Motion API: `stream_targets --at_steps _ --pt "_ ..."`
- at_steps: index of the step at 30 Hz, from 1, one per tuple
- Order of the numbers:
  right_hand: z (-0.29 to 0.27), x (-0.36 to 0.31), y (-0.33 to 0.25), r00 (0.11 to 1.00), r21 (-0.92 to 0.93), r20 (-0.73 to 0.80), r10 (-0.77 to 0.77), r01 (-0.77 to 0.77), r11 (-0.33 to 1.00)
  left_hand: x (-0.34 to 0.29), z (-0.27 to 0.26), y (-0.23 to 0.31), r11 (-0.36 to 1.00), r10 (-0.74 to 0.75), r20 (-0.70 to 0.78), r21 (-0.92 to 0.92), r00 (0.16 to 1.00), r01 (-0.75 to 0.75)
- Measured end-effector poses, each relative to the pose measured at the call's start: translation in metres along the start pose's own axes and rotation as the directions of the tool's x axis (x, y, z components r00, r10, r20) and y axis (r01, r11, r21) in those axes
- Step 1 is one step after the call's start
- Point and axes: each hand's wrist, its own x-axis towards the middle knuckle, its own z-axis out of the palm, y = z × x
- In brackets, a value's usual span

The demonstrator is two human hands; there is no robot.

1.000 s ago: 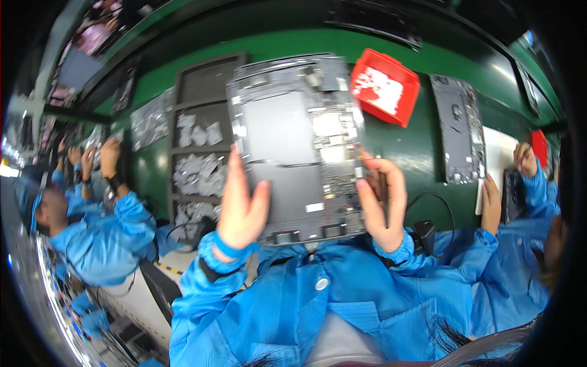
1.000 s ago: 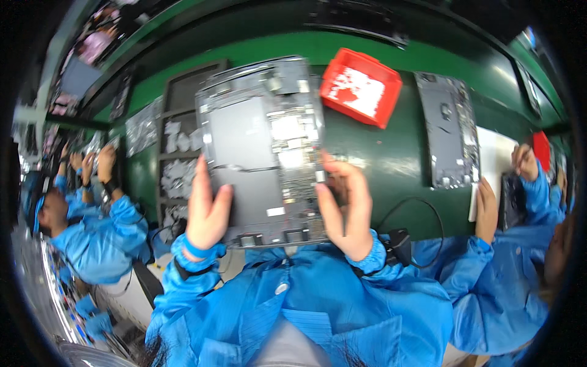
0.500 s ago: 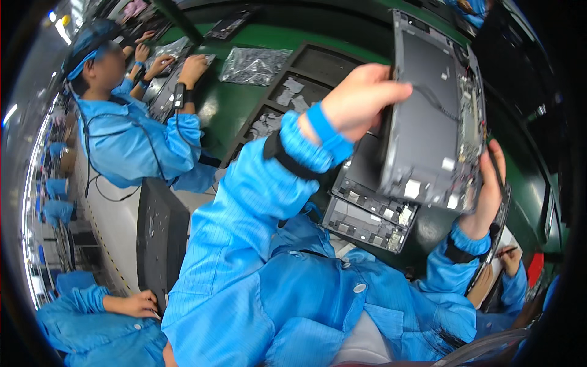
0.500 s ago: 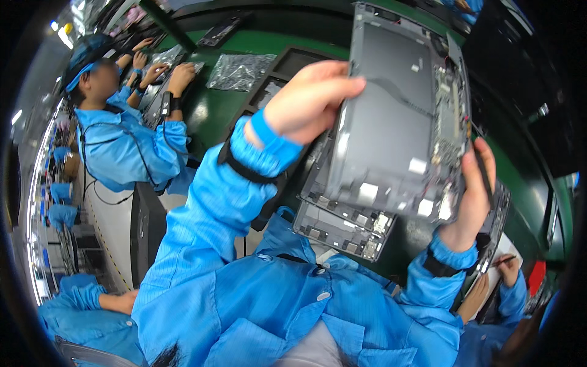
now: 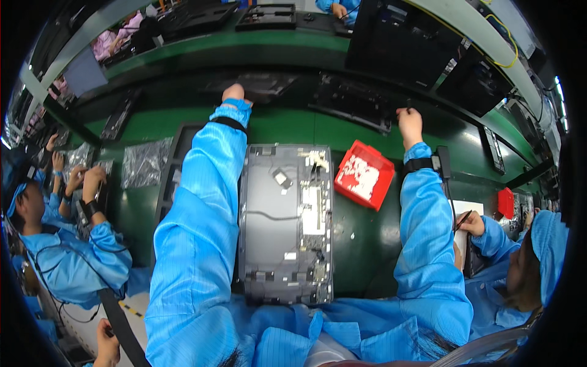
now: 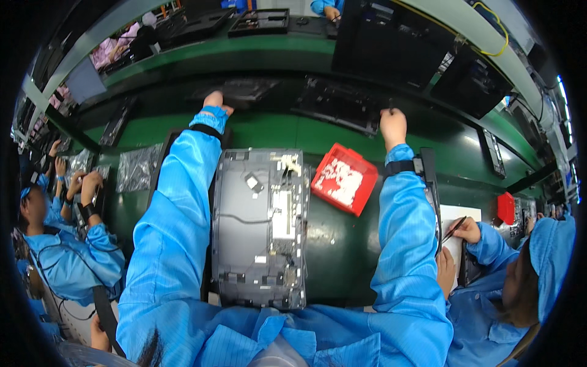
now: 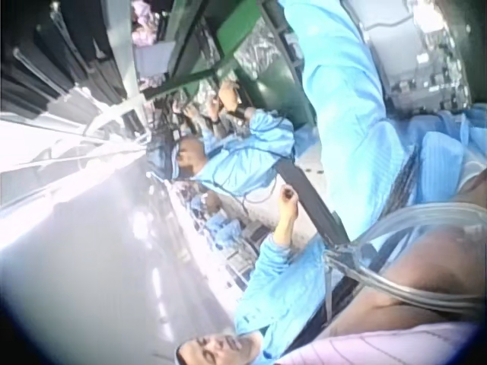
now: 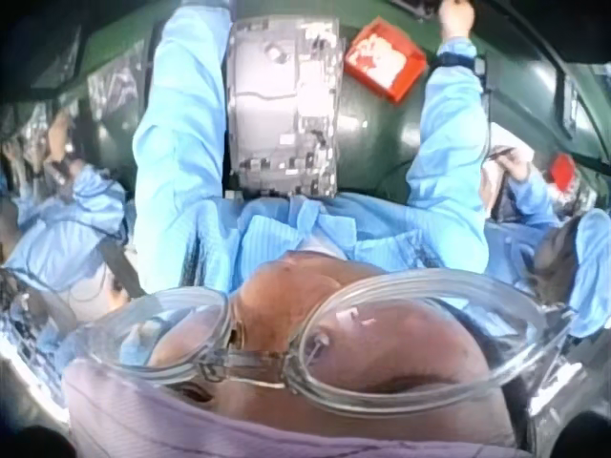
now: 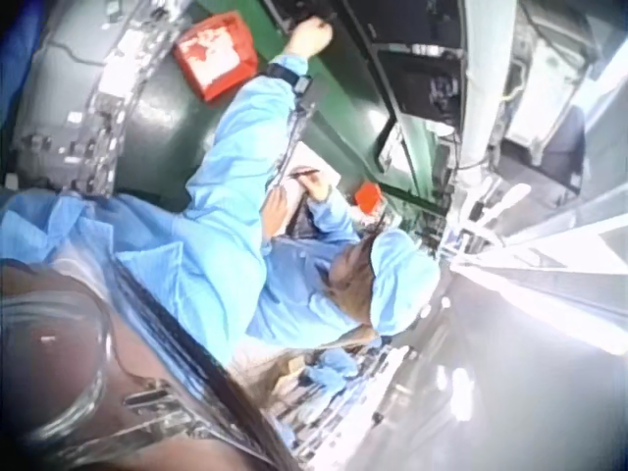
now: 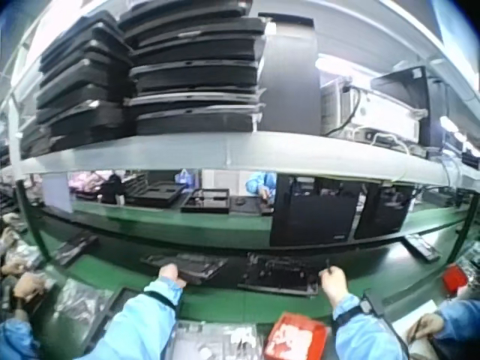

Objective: The person assembles tablet devices on an assembly line by positioning components and attaching small cables to the circuit boards using tweezers and by hand, then transfers the devices to an upper conveyor.

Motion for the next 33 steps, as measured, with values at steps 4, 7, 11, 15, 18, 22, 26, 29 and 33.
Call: stream_targets --at_steps 4,7,11,15,18,22,26,29,33 --pt "0.072 0.024 0.016 0.968 -0.462 0.243 -0.061 0.171 0.870 -0.003 -0.015 -0.059 0.879 -0.065 0.239 0.474 0.969 -0.058" --pt "0.080 0.096 0.153 0.850 -0.503 0.502 -0.159 0.437 0.746 -0.020 -0.022 -0.019 0.885 0.139 0.098 0.434 0.985 -0.168" --pt "0.089 0.132 0.172 0.466 -0.221 0.793 -0.394 0.821 0.526 -0.046 -0.043 0.003 0.876 0.350 -0.057 0.374 0.935 -0.305" --pt "0.083 0.069 0.208 0.519 0.213 0.632 -0.576 0.598 0.772 -0.089 -0.079 0.001 0.901 0.108 -0.076 -0.414 0.991 -0.129" --pt "0.097 0.100 0.161 0.758 0.519 0.522 -0.390 0.081 0.851 -0.143 -0.107 0.031 0.450 -0.277 0.133 -0.857 0.952 0.251" --pt "0.122 0.147 0.148 0.805 0.711 0.580 0.127 -0.576 0.403 -0.195 -0.102 0.042 0.407 -0.221 0.126 -0.889 0.967 0.209" --pt "0.106 0.167 0.176 0.892 0.769 0.374 -0.252 -0.146 0.623 -0.232 -0.098 0.065 0.443 -0.111 0.095 -0.886 0.989 0.135" --pt "0.018 0.028 -0.005 0.837 0.784 0.546 0.039 -0.527 0.328 -0.258 -0.110 0.090 0.481 0.016 0.119 -0.872 0.993 0.097" --pt "-0.021 -0.098 -0.082 0.788 0.790 0.607 0.099 -0.612 0.027 -0.273 -0.108 0.111 0.563 0.136 0.091 -0.826 0.987 -0.001"
